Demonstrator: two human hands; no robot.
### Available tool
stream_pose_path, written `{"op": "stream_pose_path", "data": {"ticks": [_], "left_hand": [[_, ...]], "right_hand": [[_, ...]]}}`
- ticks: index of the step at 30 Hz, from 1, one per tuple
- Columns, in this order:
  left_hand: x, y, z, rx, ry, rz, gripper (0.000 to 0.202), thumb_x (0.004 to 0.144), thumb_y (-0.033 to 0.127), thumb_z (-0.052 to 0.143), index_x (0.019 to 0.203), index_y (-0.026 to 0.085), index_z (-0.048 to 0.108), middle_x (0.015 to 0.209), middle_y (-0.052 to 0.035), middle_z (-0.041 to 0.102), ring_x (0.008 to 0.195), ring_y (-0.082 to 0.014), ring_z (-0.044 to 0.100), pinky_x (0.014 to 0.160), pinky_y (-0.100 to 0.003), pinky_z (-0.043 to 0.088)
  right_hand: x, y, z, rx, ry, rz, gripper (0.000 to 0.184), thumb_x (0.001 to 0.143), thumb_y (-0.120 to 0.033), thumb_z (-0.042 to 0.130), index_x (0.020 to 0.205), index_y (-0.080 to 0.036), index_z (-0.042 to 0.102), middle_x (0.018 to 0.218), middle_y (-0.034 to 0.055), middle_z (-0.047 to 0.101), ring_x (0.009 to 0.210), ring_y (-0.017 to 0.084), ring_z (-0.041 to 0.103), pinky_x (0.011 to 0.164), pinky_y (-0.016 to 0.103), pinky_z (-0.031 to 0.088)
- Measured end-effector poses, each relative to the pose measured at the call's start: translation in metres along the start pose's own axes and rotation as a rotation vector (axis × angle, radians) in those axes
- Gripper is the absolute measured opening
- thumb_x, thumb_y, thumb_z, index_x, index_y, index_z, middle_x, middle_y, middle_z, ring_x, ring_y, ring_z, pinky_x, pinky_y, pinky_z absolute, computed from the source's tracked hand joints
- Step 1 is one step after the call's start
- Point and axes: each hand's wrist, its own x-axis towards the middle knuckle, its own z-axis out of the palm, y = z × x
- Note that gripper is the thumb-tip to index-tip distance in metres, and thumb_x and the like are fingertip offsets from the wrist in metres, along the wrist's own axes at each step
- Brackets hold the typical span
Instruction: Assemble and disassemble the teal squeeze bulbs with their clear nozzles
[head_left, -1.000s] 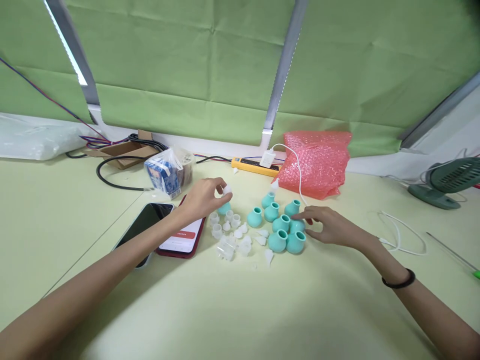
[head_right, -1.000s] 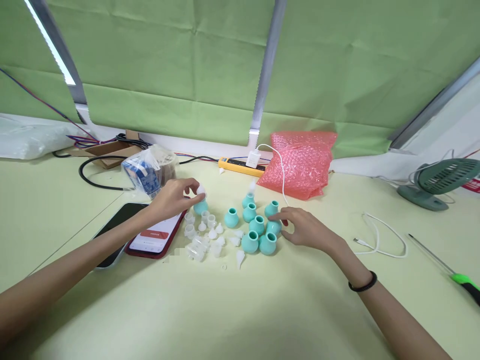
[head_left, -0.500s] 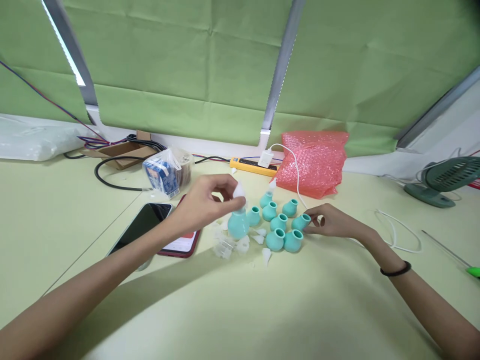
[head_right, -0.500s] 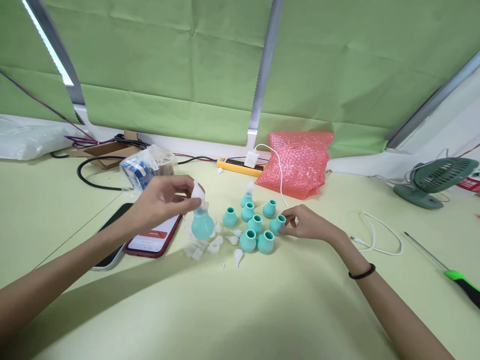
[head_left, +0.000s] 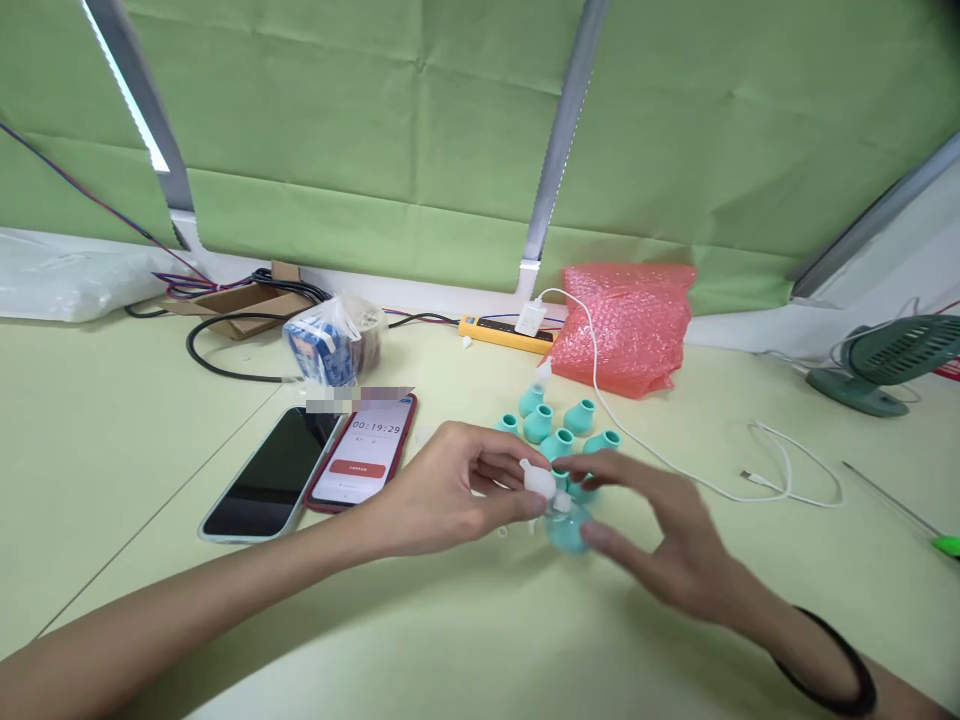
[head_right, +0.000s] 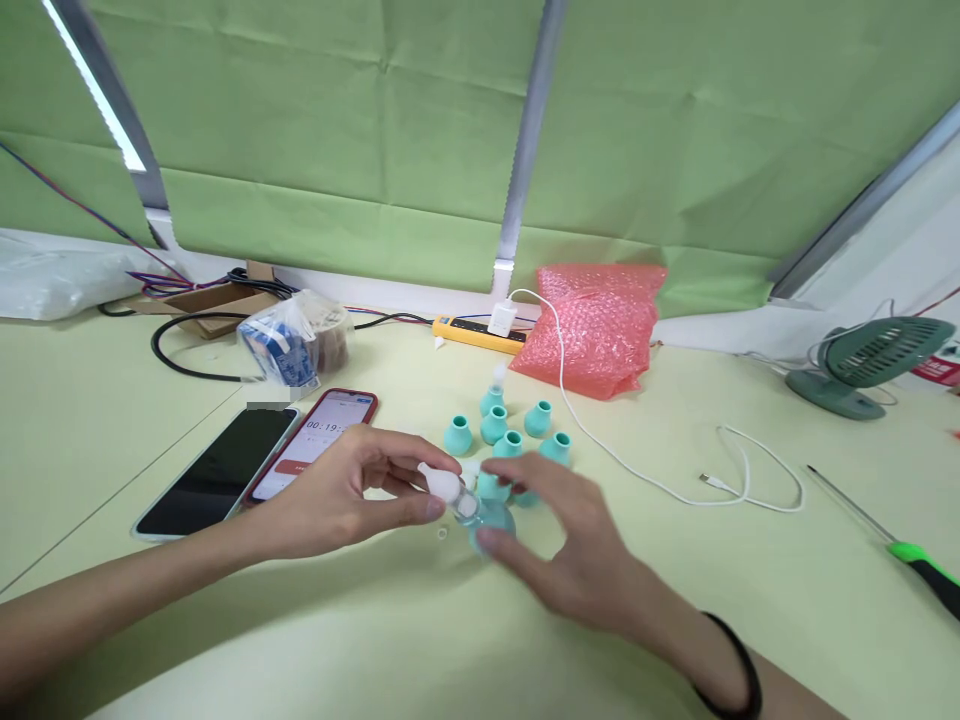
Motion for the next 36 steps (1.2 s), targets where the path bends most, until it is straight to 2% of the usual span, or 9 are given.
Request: {"op": "stream_pose_path", "data": {"ticks": [3, 7, 12, 19, 21, 23, 26, 31, 36], "left_hand": [[-0.001, -0.005, 0.008, -0.041, -0.044, -0.007, 0.020, 0.073, 0.022, 0.056, 0.091, 0.013, 0.058, 0.071, -0.0015, 0.060, 0.064, -0.0099, 0.056, 0.059, -0.018, 0.044], [-0.001, -0.009, 0.008, 0.252, -0.046, 0.118, 0.016, 0.079, 0.028, 0.049, 0.081, 0.014, 0.057, 0.063, 0.0010, 0.054, 0.059, -0.0088, 0.051, 0.055, -0.018, 0.039], [0.004, -0.012, 0.001, 0.387, -0.363, 0.211, 0.036, 0.089, 0.028, 0.032, 0.056, 0.014, 0.038, 0.047, 0.0056, 0.031, 0.043, -0.0057, 0.031, 0.045, -0.019, 0.026], [0.009, -0.027, 0.002, 0.014, -0.564, -0.075, 0.051, 0.090, 0.041, 0.014, 0.048, 0.016, 0.029, 0.039, 0.0044, 0.030, 0.036, -0.0067, 0.028, 0.040, -0.020, 0.026], [0.011, -0.028, 0.001, 0.163, -0.463, -0.037, 0.051, 0.089, 0.042, 0.015, 0.049, 0.015, 0.032, 0.040, 0.0040, 0.032, 0.038, -0.0072, 0.031, 0.041, -0.020, 0.026], [0.014, -0.031, -0.003, 0.492, -0.250, 0.058, 0.047, 0.088, 0.042, 0.027, 0.053, 0.014, 0.039, 0.045, 0.0032, 0.037, 0.043, -0.0084, 0.036, 0.045, -0.020, 0.026], [0.021, -0.041, -0.012, 0.901, -0.024, 0.079, 0.030, 0.080, 0.042, 0.046, 0.070, 0.014, 0.051, 0.052, 0.0018, 0.046, 0.049, -0.0117, 0.044, 0.046, -0.021, 0.025], [0.031, -0.060, -0.022, 0.983, -0.011, 0.102, 0.022, 0.079, 0.034, 0.052, 0.092, 0.015, 0.053, 0.064, -0.0006, 0.055, 0.057, -0.0142, 0.052, 0.050, -0.021, 0.033], [0.029, -0.054, -0.019, 0.975, -0.001, 0.159, 0.020, 0.085, 0.024, 0.040, 0.094, 0.015, 0.054, 0.079, -0.0039, 0.057, 0.068, -0.0142, 0.054, 0.060, -0.023, 0.038]], "right_hand": [[-0.011, -0.012, 0.021, 0.093, -0.061, 0.054, 0.028, 0.077, -0.030, 0.052, 0.103, -0.019, 0.049, 0.089, 0.0051, 0.062, 0.077, 0.016, 0.058, 0.069, 0.027, 0.047], [-0.020, -0.010, 0.031, 0.148, -0.050, 0.070, 0.018, 0.079, -0.026, 0.050, 0.096, -0.021, 0.050, 0.081, 0.0028, 0.063, 0.069, 0.015, 0.059, 0.061, 0.024, 0.047], [-0.033, -0.011, 0.034, 0.137, -0.003, -0.087, 0.038, 0.077, -0.022, 0.053, 0.111, -0.028, 0.039, 0.092, 0.0036, 0.063, 0.080, 0.018, 0.059, 0.070, 0.026, 0.047], [-0.033, -0.016, 0.034, 0.161, -0.081, -0.146, 0.038, 0.075, -0.018, 0.053, 0.109, -0.027, 0.039, 0.087, 0.0033, 0.063, 0.076, 0.017, 0.059, 0.066, 0.025, 0.047], [-0.031, -0.016, 0.035, 0.157, -0.062, -0.135, 0.038, 0.074, -0.018, 0.055, 0.109, -0.026, 0.040, 0.088, 0.0039, 0.063, 0.079, 0.018, 0.059, 0.069, 0.026, 0.047], [-0.031, -0.015, 0.038, 0.172, -0.061, -0.065, 0.033, 0.074, -0.020, 0.055, 0.105, -0.025, 0.045, 0.089, 0.0043, 0.063, 0.081, 0.018, 0.059, 0.073, 0.027, 0.046], [-0.034, -0.010, 0.044, 0.267, -0.179, 0.097, 0.023, 0.076, -0.027, 0.051, 0.098, -0.023, 0.054, 0.093, 0.0060, 0.062, 0.087, 0.020, 0.057, 0.077, 0.030, 0.046], [-0.035, -0.001, 0.052, 0.465, -0.243, 0.517, 0.031, 0.076, -0.042, 0.048, 0.097, -0.021, 0.058, 0.100, 0.0074, 0.057, 0.091, 0.023, 0.053, 0.078, 0.035, 0.044], [-0.026, -0.001, 0.060, 0.670, -0.274, 0.588, 0.026, 0.073, -0.039, 0.054, 0.085, -0.017, 0.058, 0.073, 0.0037, 0.059, 0.073, 0.019, 0.055, 0.071, 0.030, 0.044]]}}
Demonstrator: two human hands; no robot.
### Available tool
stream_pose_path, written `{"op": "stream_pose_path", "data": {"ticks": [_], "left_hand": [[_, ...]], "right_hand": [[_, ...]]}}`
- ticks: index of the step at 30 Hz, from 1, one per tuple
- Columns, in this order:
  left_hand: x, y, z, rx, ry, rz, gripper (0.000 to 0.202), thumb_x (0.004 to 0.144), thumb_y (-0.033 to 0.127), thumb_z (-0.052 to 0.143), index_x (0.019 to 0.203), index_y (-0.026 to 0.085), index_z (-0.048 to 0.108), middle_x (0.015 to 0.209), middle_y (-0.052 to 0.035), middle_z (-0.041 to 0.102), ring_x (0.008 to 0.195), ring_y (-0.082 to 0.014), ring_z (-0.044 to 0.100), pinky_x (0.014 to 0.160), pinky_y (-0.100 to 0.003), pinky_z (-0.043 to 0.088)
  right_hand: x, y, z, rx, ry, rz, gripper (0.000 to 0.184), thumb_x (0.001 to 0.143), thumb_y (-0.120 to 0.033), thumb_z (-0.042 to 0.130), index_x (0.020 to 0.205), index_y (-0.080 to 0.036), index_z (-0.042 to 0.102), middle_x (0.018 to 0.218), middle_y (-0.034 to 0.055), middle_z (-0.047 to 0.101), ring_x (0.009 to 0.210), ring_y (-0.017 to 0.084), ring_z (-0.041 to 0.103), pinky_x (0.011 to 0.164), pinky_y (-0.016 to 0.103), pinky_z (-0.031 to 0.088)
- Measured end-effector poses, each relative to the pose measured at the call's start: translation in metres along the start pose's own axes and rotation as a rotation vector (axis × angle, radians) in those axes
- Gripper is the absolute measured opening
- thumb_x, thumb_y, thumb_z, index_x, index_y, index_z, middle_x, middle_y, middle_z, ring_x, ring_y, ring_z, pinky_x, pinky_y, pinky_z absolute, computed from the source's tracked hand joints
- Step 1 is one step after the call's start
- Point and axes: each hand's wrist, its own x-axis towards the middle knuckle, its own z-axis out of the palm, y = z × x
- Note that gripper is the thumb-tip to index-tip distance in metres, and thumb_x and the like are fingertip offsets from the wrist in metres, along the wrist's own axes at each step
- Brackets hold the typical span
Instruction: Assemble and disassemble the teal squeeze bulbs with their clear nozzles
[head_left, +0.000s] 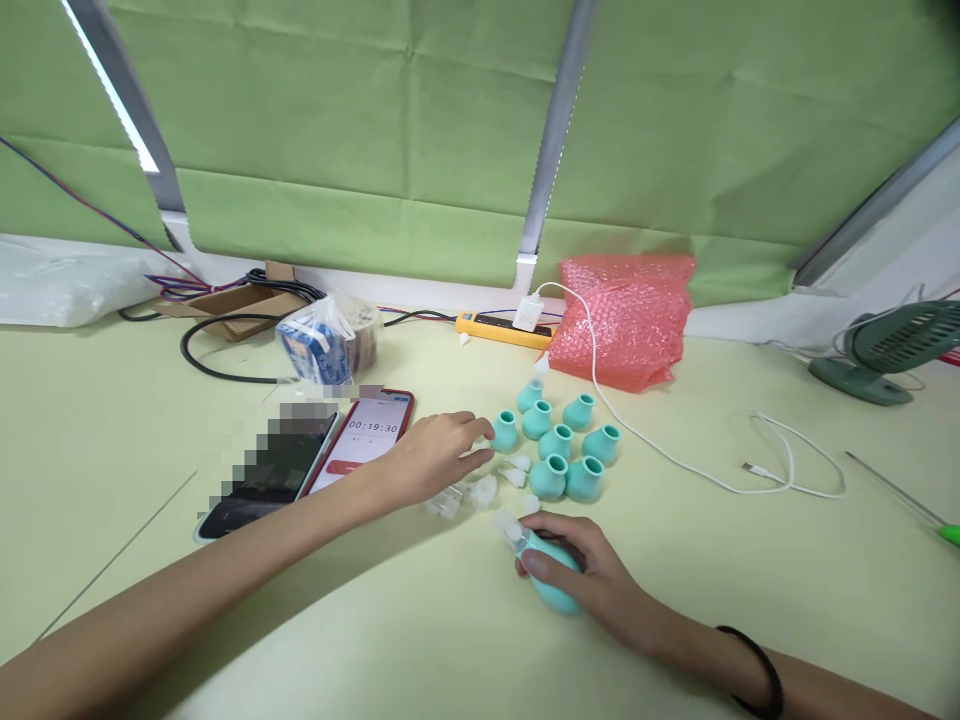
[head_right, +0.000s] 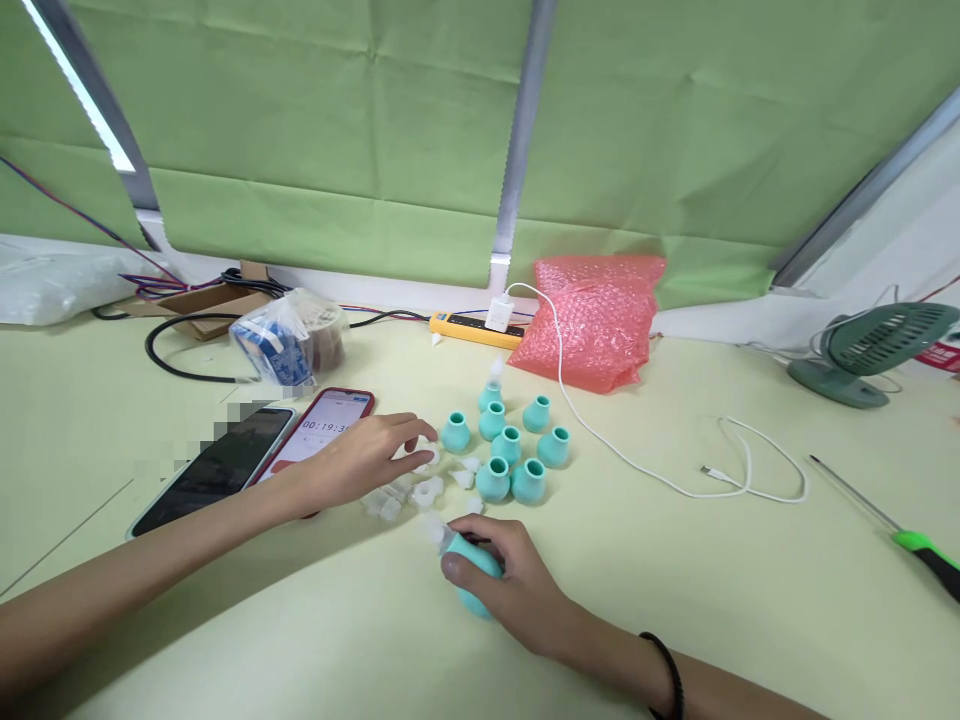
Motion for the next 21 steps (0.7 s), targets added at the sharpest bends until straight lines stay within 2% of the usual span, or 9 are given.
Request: {"op": "stream_pose_path", "data": {"ticks": [2, 5, 9, 15, 18, 21], "left_hand": [[-0.004, 0.009, -0.006, -0.029, -0.001, 0.066, 0.022, 0.084, 0.022, 0.039, 0.097, 0.015, 0.055, 0.080, -0.0041, 0.057, 0.070, -0.0142, 0.054, 0.062, -0.023, 0.038], [-0.011, 0.023, -0.013, -0.037, -0.110, 0.205, 0.025, 0.077, 0.026, 0.051, 0.100, 0.018, 0.056, 0.079, -0.0027, 0.056, 0.069, -0.0145, 0.053, 0.062, -0.024, 0.039], [-0.017, 0.034, -0.014, 0.129, -0.186, 0.329, 0.016, 0.079, 0.022, 0.050, 0.092, 0.020, 0.059, 0.077, -0.0041, 0.052, 0.071, -0.0166, 0.050, 0.060, -0.026, 0.039], [-0.022, 0.042, -0.003, 0.360, -0.080, 0.461, 0.009, 0.076, 0.008, 0.050, 0.072, 0.012, 0.057, 0.073, -0.0063, 0.048, 0.071, -0.0195, 0.044, 0.054, -0.029, 0.036], [-0.024, 0.045, 0.004, 0.375, -0.017, 0.550, 0.017, 0.073, 0.004, 0.051, 0.059, 0.012, 0.052, 0.070, -0.0071, 0.048, 0.072, -0.0203, 0.044, 0.050, -0.028, 0.033], [-0.025, 0.046, 0.007, 0.375, 0.015, 0.575, 0.022, 0.072, 0.001, 0.050, 0.054, 0.013, 0.048, 0.066, -0.0074, 0.046, 0.070, -0.0202, 0.044, 0.045, -0.027, 0.029]], "right_hand": [[0.002, 0.000, 0.003, 0.053, 0.022, -0.007, 0.025, 0.072, -0.039, 0.055, 0.082, -0.016, 0.058, 0.067, 0.0028, 0.058, 0.069, 0.017, 0.055, 0.069, 0.029, 0.043], [0.004, 0.000, 0.005, 0.136, 0.050, 0.008, 0.024, 0.070, -0.039, 0.056, 0.076, -0.016, 0.056, 0.061, 0.0013, 0.056, 0.063, 0.015, 0.054, 0.064, 0.027, 0.042], [0.004, 0.000, 0.005, 0.195, 0.033, 0.007, 0.024, 0.069, -0.039, 0.057, 0.070, -0.015, 0.055, 0.058, -0.0001, 0.053, 0.058, 0.013, 0.051, 0.058, 0.024, 0.040], [0.008, 0.003, 0.005, 0.220, 0.016, 0.043, 0.022, 0.070, -0.037, 0.057, 0.066, -0.016, 0.054, 0.054, -0.0014, 0.051, 0.055, 0.013, 0.049, 0.053, 0.023, 0.038], [0.009, 0.005, 0.005, 0.213, 0.020, 0.042, 0.021, 0.070, -0.035, 0.056, 0.060, -0.016, 0.053, 0.053, -0.0016, 0.051, 0.055, 0.013, 0.049, 0.052, 0.023, 0.038], [0.009, 0.006, 0.006, 0.217, 0.028, 0.044, 0.022, 0.069, -0.033, 0.056, 0.057, -0.016, 0.051, 0.053, -0.0014, 0.051, 0.055, 0.013, 0.049, 0.053, 0.023, 0.038]]}}
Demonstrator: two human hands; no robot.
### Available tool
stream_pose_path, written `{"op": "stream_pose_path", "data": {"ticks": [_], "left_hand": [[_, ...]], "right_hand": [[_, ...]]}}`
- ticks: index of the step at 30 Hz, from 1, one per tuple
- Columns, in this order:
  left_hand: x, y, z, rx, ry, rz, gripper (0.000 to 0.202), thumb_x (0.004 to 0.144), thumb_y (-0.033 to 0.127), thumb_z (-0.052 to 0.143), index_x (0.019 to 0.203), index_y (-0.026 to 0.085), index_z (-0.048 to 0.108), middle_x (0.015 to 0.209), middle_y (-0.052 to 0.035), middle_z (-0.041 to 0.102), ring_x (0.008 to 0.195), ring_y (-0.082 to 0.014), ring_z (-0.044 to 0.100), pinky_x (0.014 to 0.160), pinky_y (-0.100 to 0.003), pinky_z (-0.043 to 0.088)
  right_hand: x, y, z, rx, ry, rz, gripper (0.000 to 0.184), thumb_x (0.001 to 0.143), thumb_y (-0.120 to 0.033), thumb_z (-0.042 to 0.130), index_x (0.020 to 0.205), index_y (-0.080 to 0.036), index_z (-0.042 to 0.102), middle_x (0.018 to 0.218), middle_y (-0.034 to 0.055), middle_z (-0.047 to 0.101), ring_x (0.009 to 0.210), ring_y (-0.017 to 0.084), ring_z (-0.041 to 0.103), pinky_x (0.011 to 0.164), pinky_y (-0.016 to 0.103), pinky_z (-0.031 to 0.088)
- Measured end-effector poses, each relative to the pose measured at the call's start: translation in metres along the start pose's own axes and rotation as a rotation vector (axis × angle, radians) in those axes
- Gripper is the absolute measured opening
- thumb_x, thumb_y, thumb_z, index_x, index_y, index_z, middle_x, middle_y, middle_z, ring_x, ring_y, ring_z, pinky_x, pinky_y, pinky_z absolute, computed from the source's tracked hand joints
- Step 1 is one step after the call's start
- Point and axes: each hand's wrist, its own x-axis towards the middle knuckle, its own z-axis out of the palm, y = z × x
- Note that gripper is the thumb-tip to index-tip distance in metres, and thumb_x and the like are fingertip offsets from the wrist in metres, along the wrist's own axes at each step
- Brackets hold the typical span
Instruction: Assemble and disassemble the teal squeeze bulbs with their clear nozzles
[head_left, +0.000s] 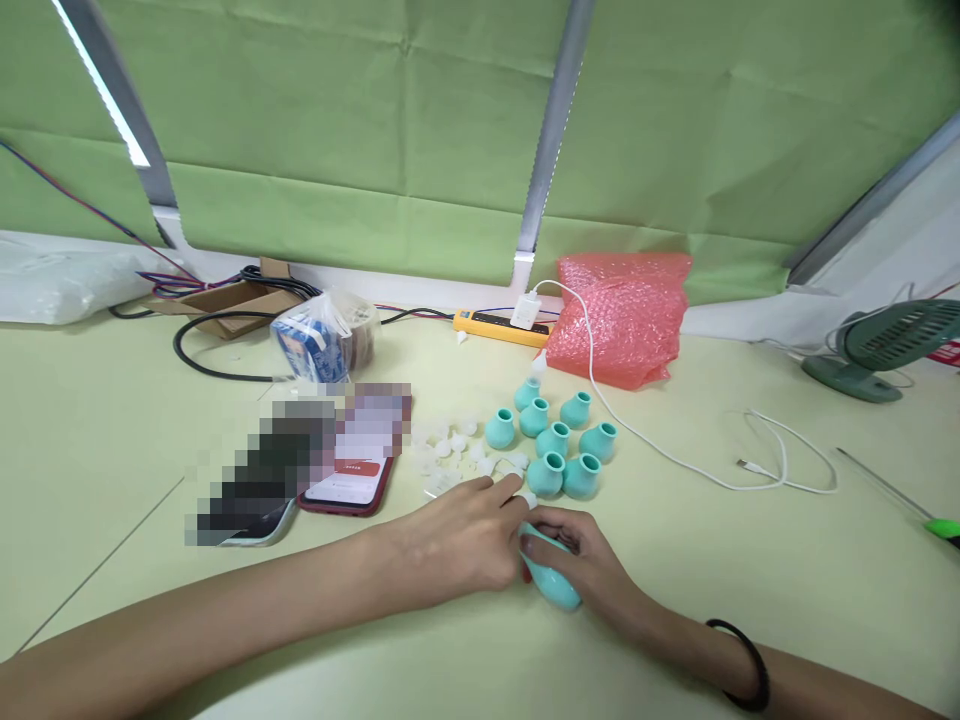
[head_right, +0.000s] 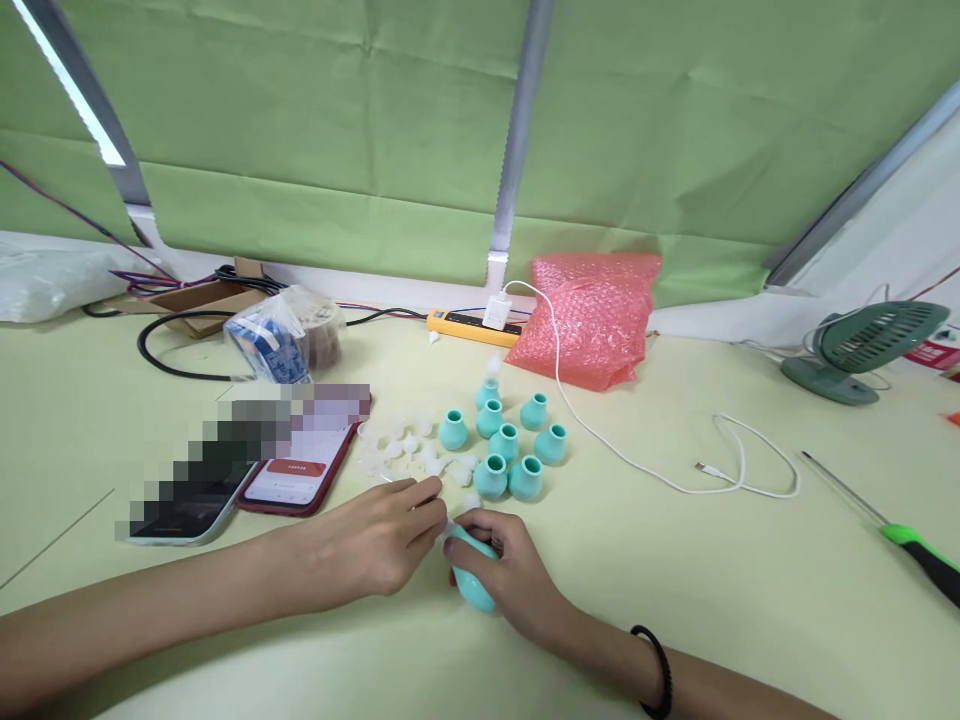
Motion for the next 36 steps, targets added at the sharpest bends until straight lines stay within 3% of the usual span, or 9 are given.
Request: {"op": "stream_pose_path", "data": {"ticks": [5, 11, 16, 21, 25, 32, 36], "left_hand": [[0.001, -0.002, -0.005, 0.009, -0.062, 0.009, 0.019, 0.069, -0.002, 0.049, 0.057, 0.012, 0.051, 0.064, -0.0071, 0.047, 0.069, -0.0206, 0.044, 0.040, -0.028, 0.025], [0.000, -0.007, -0.010, -0.062, -0.171, -0.044, 0.014, 0.068, -0.001, 0.053, 0.063, 0.012, 0.052, 0.069, -0.0050, 0.051, 0.075, -0.0198, 0.044, 0.050, -0.028, 0.035], [-0.001, -0.010, -0.010, -0.256, -0.250, -0.102, 0.013, 0.077, 0.006, 0.047, 0.066, 0.013, 0.051, 0.066, -0.0029, 0.053, 0.069, -0.0169, 0.047, 0.058, -0.027, 0.037], [-0.004, -0.014, -0.016, -0.582, -0.315, -0.299, 0.010, 0.082, 0.010, 0.042, 0.081, 0.014, 0.051, 0.075, -0.0031, 0.054, 0.073, -0.0139, 0.050, 0.059, -0.021, 0.038], [-0.005, -0.020, -0.019, -0.754, -0.327, -0.377, 0.011, 0.083, 0.013, 0.039, 0.081, 0.016, 0.050, 0.076, -0.0012, 0.053, 0.074, -0.0126, 0.050, 0.059, -0.019, 0.036], [-0.002, -0.029, -0.019, -0.947, -0.381, -0.450, 0.010, 0.082, 0.014, 0.038, 0.077, 0.015, 0.047, 0.060, 0.0035, 0.048, 0.053, -0.0081, 0.043, 0.046, -0.016, 0.031], [-0.003, -0.026, -0.019, -0.843, -0.346, -0.456, 0.010, 0.081, 0.014, 0.039, 0.077, 0.016, 0.048, 0.067, 0.0019, 0.052, 0.062, -0.0098, 0.048, 0.051, -0.017, 0.033]], "right_hand": [[0.000, -0.002, 0.001, 0.021, 0.003, 0.008, 0.017, 0.068, -0.030, 0.056, 0.060, -0.016, 0.052, 0.055, -0.0018, 0.050, 0.053, 0.012, 0.047, 0.052, 0.023, 0.036], [-0.001, -0.004, 0.003, -0.067, -0.015, -0.017, 0.013, 0.070, -0.027, 0.054, 0.064, -0.015, 0.053, 0.053, -0.0024, 0.048, 0.054, 0.012, 0.046, 0.054, 0.023, 0.036], [-0.004, -0.006, 0.004, -0.192, -0.020, -0.066, 0.010, 0.070, -0.024, 0.052, 0.065, -0.015, 0.053, 0.056, -0.0018, 0.050, 0.057, 0.012, 0.047, 0.056, 0.022, 0.036], [-0.006, -0.006, 0.003, -0.300, -0.051, -0.094, 0.008, 0.072, -0.022, 0.049, 0.070, -0.015, 0.054, 0.057, -0.0022, 0.050, 0.056, 0.011, 0.046, 0.055, 0.021, 0.035], [-0.005, -0.007, 0.001, -0.320, -0.069, -0.087, 0.011, 0.073, -0.023, 0.048, 0.069, -0.014, 0.052, 0.056, -0.0022, 0.049, 0.055, 0.011, 0.044, 0.053, 0.021, 0.033], [-0.005, -0.010, 0.001, -0.292, -0.074, -0.053, 0.013, 0.074, -0.023, 0.048, 0.065, -0.014, 0.050, 0.056, -0.0025, 0.048, 0.054, 0.009, 0.041, 0.052, 0.020, 0.032], [-0.003, -0.011, 0.001, -0.250, -0.084, -0.014, 0.012, 0.074, -0.023, 0.049, 0.066, -0.014, 0.050, 0.056, -0.0025, 0.048, 0.054, 0.010, 0.042, 0.052, 0.020, 0.032]]}}
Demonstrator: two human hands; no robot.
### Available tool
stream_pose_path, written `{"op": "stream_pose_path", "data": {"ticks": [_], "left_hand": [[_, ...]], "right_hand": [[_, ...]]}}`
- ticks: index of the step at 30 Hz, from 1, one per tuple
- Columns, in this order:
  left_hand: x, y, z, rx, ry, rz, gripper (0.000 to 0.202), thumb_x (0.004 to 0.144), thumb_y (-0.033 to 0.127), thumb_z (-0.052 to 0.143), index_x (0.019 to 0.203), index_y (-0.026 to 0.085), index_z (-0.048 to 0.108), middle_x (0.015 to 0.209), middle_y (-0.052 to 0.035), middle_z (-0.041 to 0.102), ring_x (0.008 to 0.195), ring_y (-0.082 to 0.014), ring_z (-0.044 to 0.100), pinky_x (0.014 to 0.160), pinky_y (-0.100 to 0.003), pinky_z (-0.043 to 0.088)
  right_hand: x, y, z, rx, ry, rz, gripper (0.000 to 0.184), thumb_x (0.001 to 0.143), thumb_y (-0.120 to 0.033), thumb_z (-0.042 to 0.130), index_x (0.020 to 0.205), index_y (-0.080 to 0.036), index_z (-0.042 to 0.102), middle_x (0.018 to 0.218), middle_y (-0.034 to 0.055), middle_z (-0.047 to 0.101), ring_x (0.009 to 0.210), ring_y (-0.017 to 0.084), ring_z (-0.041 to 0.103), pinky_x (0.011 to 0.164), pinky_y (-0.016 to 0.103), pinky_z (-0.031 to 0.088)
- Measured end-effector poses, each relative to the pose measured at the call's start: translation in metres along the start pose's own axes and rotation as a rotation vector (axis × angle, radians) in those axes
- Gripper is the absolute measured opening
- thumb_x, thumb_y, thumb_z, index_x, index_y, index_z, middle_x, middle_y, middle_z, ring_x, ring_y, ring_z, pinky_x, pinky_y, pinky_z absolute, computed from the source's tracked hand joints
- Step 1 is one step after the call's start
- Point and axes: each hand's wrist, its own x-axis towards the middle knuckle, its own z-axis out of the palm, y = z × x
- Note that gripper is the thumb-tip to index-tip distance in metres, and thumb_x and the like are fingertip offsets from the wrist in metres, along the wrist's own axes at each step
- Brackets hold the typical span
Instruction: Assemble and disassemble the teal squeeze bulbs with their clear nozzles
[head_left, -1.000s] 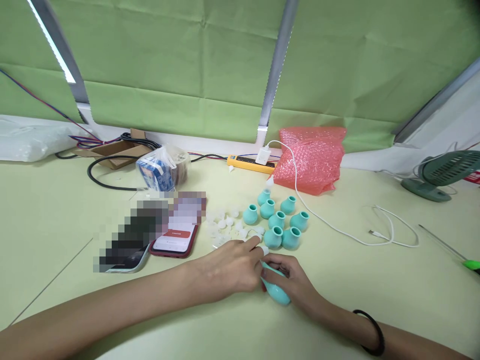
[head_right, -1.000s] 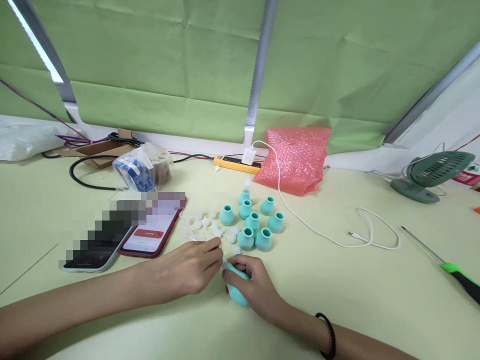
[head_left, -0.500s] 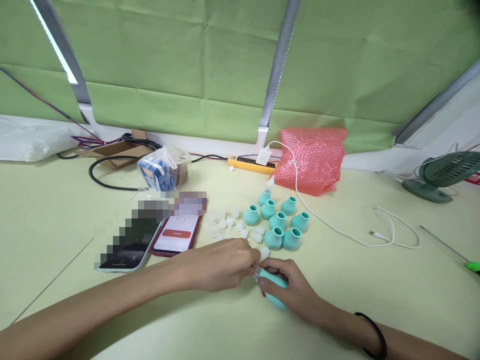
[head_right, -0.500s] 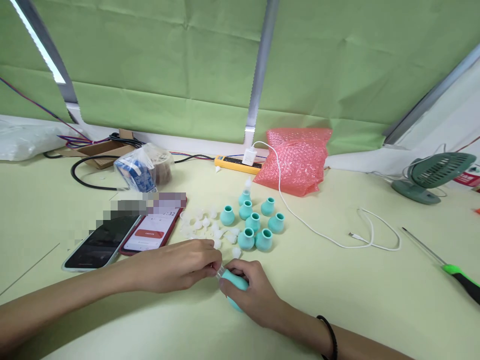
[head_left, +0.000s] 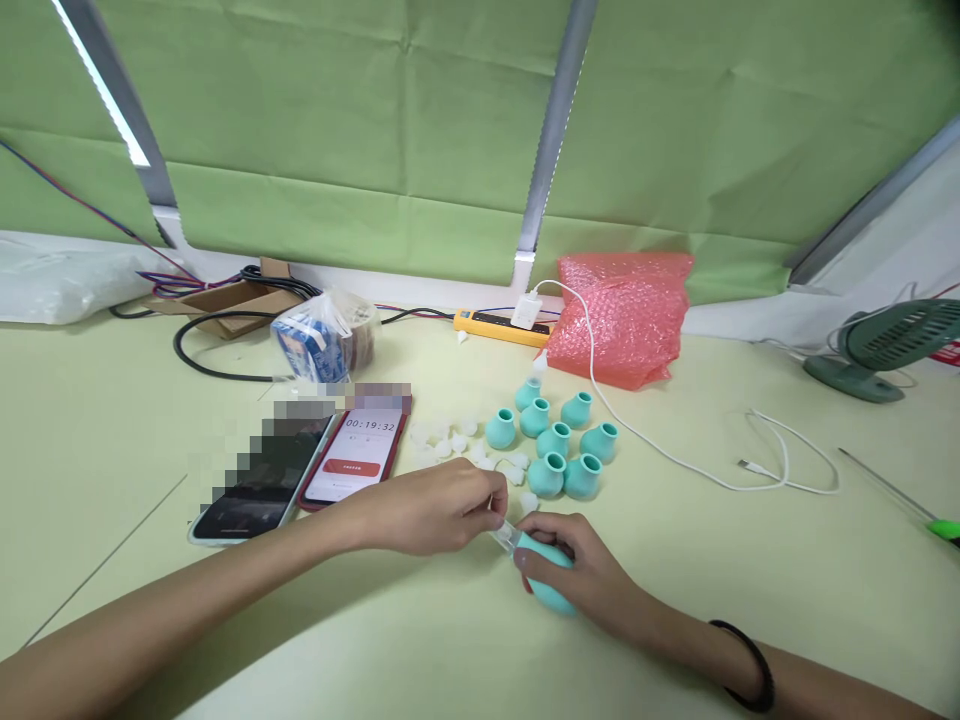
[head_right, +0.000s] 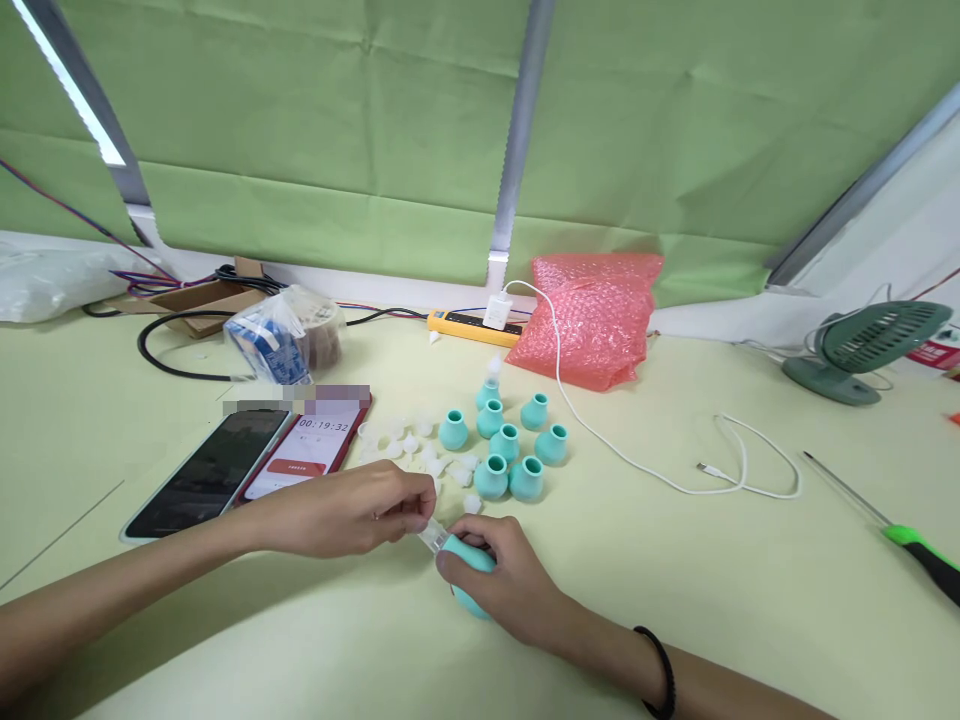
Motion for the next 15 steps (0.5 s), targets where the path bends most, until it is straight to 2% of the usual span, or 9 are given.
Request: {"op": "stream_pose_path", "data": {"ticks": [4, 7, 11, 13, 15], "left_hand": [[-0.0025, 0.0054, 0.0064, 0.109, 0.048, -0.001, 0.008, 0.080, 0.019, 0.046, 0.086, 0.018, 0.051, 0.073, -0.0002, 0.055, 0.073, -0.0145, 0.053, 0.055, -0.019, 0.036], [-0.0009, 0.0054, 0.0096, 0.151, 0.075, 0.037, 0.020, 0.074, 0.020, 0.056, 0.094, 0.017, 0.053, 0.072, -0.0010, 0.056, 0.075, -0.0161, 0.054, 0.058, -0.021, 0.038], [0.0028, -0.0010, 0.0104, 0.180, 0.071, 0.176, 0.009, 0.077, 0.013, 0.055, 0.083, 0.015, 0.061, 0.072, -0.0009, 0.059, 0.073, -0.0121, 0.054, 0.065, -0.019, 0.038], [0.0029, -0.0024, 0.0099, 0.180, 0.049, 0.229, 0.011, 0.078, 0.011, 0.053, 0.083, 0.016, 0.062, 0.072, 0.0001, 0.060, 0.074, -0.0110, 0.054, 0.065, -0.018, 0.038], [0.0013, -0.0009, 0.0092, 0.276, 0.024, 0.257, 0.013, 0.079, 0.007, 0.051, 0.082, 0.015, 0.061, 0.070, -0.0008, 0.059, 0.075, -0.0123, 0.053, 0.062, -0.019, 0.038]], "right_hand": [[0.0010, 0.0030, -0.0001, 0.025, -0.006, -0.035, 0.011, 0.073, -0.023, 0.050, 0.066, -0.014, 0.052, 0.057, -0.0021, 0.047, 0.056, 0.011, 0.043, 0.054, 0.021, 0.033], [0.0005, 0.0039, 0.0005, 0.044, -0.002, -0.031, 0.013, 0.073, -0.025, 0.049, 0.066, -0.014, 0.052, 0.057, -0.0021, 0.047, 0.057, 0.011, 0.044, 0.054, 0.021, 0.033], [-0.0003, 0.0022, 0.0017, -0.021, 0.000, -0.017, 0.013, 0.071, -0.026, 0.052, 0.068, -0.014, 0.054, 0.056, -0.0020, 0.047, 0.057, 0.011, 0.043, 0.054, 0.021, 0.033], [-0.0005, 0.0021, 0.0022, -0.049, 0.000, -0.015, 0.012, 0.070, -0.025, 0.053, 0.068, -0.014, 0.054, 0.056, -0.0022, 0.047, 0.056, 0.011, 0.043, 0.053, 0.021, 0.033], [-0.0007, 0.0030, 0.0028, -0.054, 0.003, -0.019, 0.012, 0.070, -0.025, 0.052, 0.067, -0.014, 0.054, 0.055, -0.0024, 0.047, 0.056, 0.011, 0.043, 0.053, 0.021, 0.033]]}}
